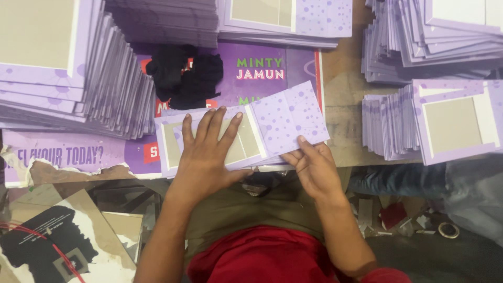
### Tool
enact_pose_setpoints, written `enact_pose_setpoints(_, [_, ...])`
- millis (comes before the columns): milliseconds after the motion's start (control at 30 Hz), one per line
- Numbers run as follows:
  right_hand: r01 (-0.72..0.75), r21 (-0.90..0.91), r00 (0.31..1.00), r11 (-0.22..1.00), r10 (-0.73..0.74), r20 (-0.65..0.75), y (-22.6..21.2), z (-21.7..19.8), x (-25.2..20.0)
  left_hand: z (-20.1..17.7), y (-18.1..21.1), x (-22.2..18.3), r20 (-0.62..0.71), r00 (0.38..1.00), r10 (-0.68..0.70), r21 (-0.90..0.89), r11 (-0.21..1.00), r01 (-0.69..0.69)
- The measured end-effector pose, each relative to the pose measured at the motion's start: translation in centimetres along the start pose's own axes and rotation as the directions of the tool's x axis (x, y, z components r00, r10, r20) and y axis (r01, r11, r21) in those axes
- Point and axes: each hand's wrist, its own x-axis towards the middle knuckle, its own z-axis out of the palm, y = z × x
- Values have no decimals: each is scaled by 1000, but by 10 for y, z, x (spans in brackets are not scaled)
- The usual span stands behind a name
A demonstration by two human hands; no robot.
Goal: The person wipes the surface of purple cards with a black cloth, then folds each card in half and places it on a stack. The person repeats this process for multiple cards.
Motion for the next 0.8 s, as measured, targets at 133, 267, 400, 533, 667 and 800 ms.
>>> enact_pose_setpoints(133, [-37, 67, 998, 997, 34, 47, 2, -7, -2, 0, -2, 0, 18, 1000, 11, 18, 1000, -11])
enact_pose_setpoints(267, [-20, 38, 994, 999, 16, 105, 4, -17, -10, 2, -1, 1, 0, 1000, 28, -10, 1000, -28])
enact_pose_setpoints(400, [87, 61, 982, 994, -96, 161, -2, -21, -17, -8, 8, -2, -139, 979, 148, 104, 986, -134])
enact_pose_setpoints(533, [135, 78, 965, 988, -149, 215, -11, -19, -22, -29, 21, -10, -223, 954, 200, 276, 952, -135])
enact_pose_setpoints(667, [115, 122, 971, 986, -137, 195, -6, -4, -23, -49, 18, -5, -116, 985, 128, 301, 949, -88])
enact_pose_setpoints(800, [161, -227, 987, 961, -160, 19, 1, 0, -27, -51, 4, 2, 11, 987, 160, 206, 966, -159])
